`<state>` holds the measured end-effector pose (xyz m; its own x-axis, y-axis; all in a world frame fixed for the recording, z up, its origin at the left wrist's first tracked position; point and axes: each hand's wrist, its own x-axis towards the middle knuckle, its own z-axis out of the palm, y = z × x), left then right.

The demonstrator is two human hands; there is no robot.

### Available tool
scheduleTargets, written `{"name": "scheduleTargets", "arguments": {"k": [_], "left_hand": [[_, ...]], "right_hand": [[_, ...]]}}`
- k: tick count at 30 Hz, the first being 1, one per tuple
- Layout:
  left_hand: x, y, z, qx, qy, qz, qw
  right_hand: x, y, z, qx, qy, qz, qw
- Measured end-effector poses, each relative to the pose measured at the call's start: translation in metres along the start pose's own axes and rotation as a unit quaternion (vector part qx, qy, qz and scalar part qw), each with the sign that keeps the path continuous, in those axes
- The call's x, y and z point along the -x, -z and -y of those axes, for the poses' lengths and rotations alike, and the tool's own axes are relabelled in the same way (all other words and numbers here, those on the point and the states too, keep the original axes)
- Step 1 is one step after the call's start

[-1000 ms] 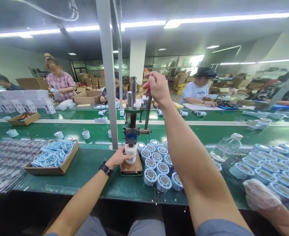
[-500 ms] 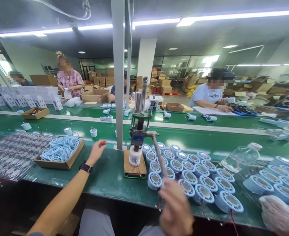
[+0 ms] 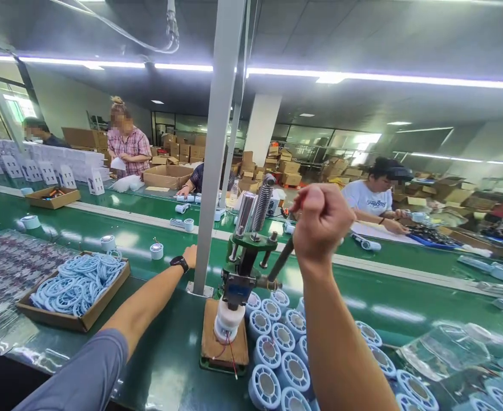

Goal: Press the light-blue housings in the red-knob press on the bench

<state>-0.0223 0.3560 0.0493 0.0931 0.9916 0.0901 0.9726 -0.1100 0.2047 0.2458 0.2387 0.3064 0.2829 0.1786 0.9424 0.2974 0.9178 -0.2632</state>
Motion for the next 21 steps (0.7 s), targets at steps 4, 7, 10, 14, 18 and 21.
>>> {"name": "scheduleTargets", "arguments": {"k": [4, 7, 10, 14, 18, 21], "left_hand": [[0.008, 0.011, 0.046, -0.047, 0.084, -0.042, 0.994], [0.020, 0.027, 0.080, -0.069, 0.139, -0.034, 0.987], [0.031, 0.039, 0.091, -0.078, 0.143, -0.024, 0.986], [0.068, 0.042, 0.066, -0.089, 0.061, -0.007, 0.994], [0.146, 0.036, 0.036, -0.101, -0.030, 0.042, 0.994], [0.201, 0.023, 0.015, -0.094, -0.057, 0.037, 0.993]], "right_hand": [[-0.003, -0.011, -0.029, 0.000, -0.034, 0.023, 0.999], [0.000, -0.010, -0.033, -0.002, -0.046, 0.027, 0.999], [0.001, -0.010, -0.034, -0.004, -0.044, 0.031, 0.999], [-0.004, -0.008, -0.038, 0.007, -0.041, 0.041, 0.998], [0.008, 0.013, -0.020, 0.085, -0.044, 0.107, 0.990], [0.072, 0.035, 0.015, 0.078, -0.098, 0.119, 0.985]]}}
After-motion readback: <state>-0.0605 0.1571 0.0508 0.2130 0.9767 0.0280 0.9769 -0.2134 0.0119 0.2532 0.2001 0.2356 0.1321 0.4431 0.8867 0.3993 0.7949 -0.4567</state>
